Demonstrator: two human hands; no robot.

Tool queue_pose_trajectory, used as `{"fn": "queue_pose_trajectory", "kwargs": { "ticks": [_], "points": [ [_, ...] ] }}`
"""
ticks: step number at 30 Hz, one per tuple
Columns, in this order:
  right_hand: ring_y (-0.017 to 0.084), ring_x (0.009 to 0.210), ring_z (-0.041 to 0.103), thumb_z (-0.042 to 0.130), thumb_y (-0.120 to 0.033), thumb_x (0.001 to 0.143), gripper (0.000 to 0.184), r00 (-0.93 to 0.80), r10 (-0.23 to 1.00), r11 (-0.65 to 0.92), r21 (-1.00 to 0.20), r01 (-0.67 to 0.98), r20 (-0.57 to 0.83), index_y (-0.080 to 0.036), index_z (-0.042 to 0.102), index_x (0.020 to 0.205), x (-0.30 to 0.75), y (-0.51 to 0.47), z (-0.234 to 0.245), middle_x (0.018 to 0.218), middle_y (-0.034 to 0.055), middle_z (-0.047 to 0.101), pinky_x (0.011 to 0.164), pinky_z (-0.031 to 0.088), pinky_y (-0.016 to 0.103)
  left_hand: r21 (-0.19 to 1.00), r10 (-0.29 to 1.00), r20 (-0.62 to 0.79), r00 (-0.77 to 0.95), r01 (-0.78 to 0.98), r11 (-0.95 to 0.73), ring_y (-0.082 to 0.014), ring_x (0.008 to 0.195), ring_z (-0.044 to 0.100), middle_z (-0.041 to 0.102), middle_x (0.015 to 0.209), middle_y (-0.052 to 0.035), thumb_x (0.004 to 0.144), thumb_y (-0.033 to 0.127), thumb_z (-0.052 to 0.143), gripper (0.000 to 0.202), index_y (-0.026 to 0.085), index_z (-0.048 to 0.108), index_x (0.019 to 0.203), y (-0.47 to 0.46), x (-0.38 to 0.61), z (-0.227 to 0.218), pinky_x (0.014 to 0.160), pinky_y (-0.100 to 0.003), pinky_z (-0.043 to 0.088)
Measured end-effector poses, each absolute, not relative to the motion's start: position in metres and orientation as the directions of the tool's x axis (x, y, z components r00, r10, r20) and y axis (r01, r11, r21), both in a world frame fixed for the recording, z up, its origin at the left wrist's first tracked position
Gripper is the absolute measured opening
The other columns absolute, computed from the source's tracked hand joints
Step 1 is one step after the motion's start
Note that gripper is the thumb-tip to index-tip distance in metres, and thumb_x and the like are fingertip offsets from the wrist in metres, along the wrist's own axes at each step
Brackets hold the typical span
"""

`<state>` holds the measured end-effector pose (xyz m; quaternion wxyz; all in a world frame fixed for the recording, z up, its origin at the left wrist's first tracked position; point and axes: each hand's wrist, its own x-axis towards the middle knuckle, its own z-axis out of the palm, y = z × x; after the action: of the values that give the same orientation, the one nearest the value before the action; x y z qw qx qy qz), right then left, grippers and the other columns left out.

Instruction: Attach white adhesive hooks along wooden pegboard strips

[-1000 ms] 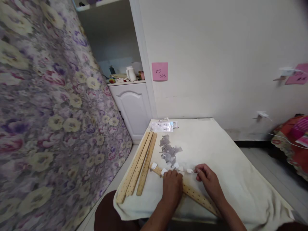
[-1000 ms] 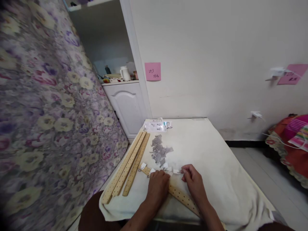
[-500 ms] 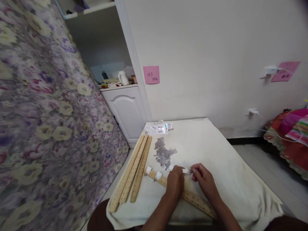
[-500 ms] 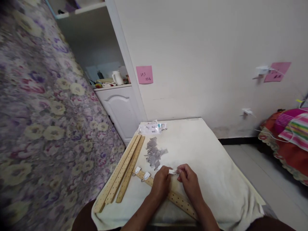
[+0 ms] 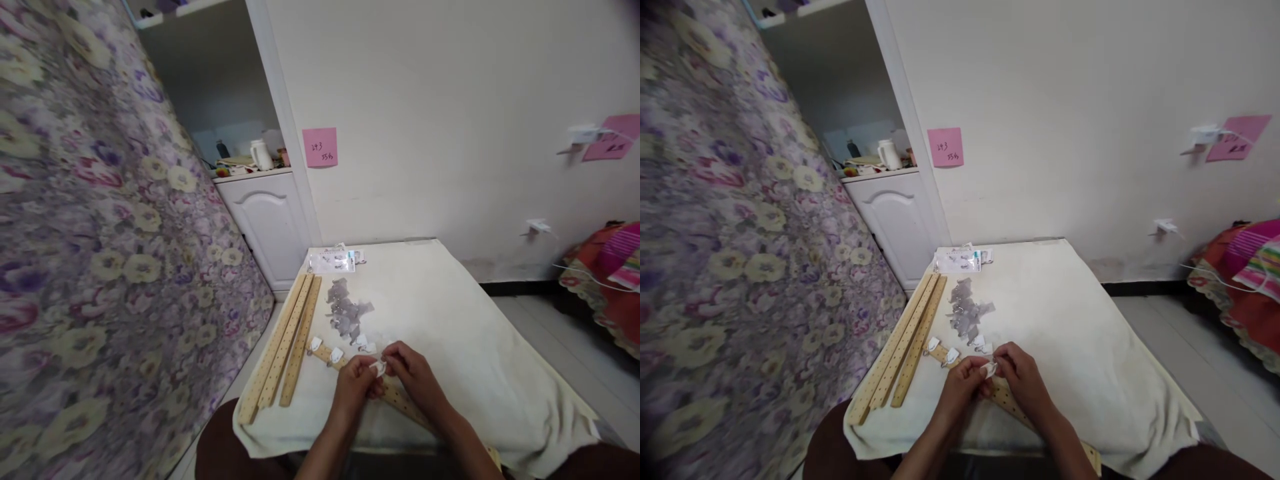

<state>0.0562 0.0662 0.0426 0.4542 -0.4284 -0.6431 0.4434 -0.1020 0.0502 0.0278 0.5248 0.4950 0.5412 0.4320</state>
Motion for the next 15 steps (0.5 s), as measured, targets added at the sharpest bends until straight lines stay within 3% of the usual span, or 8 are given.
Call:
{"fn": "queue_pose_trajectory", "kwargs": {
  "ticks": [8,12,15],
  "points": [
    [0.015,0.066,0.056,0.048,-0.033,0.084,0.019,-0.334,0.937,0.151,-0.981,0.122,0.103,-0.018,0.058,0.078,0.048,0.063,0.038,0.07,-0.0007,0.06,0.064,0.042,0.025,0.994,0.995,-0.099,-0.02,0.036,0.099,-0.0092,0.047,0.05,0.053,0.052,0.0069,0.075,0.037,0.057,0.027,0.016,0.06,0.093,0.039,-0.117,0.023,0.049,-0.021,0.036],
    [0.014,0.065,0.053,0.056,-0.033,0.079,0.017,-0.333,0.94,0.134,-0.976,0.173,0.07,-0.017,0.06,0.077,0.045,0.066,0.028,0.068,-0.0009,0.059,0.062,0.04,0.025,0.996,0.997,-0.069,0.037,0.052,0.067,-0.0084,0.047,0.048,0.052,0.058,0.0069,0.075,0.033,0.059,0.026,0.017,0.061,0.095,0.032,-0.118,0.024,0.048,-0.021,0.037],
    [0.012,0.057,0.05,0.061,-0.031,0.074,0.014,-0.363,0.932,0.039,-0.992,0.117,-0.006,-0.018,0.058,0.075,0.042,0.067,0.022,0.061,-0.0035,0.055,0.055,0.038,0.024,0.998,0.991,-0.063,0.114,0.03,0.06,-0.0086,0.046,0.049,0.052,0.062,0.0071,0.074,0.034,0.062,0.032,0.018,0.058,0.101,0.028,-0.116,0.023,0.045,-0.022,0.039]
  ]
}}
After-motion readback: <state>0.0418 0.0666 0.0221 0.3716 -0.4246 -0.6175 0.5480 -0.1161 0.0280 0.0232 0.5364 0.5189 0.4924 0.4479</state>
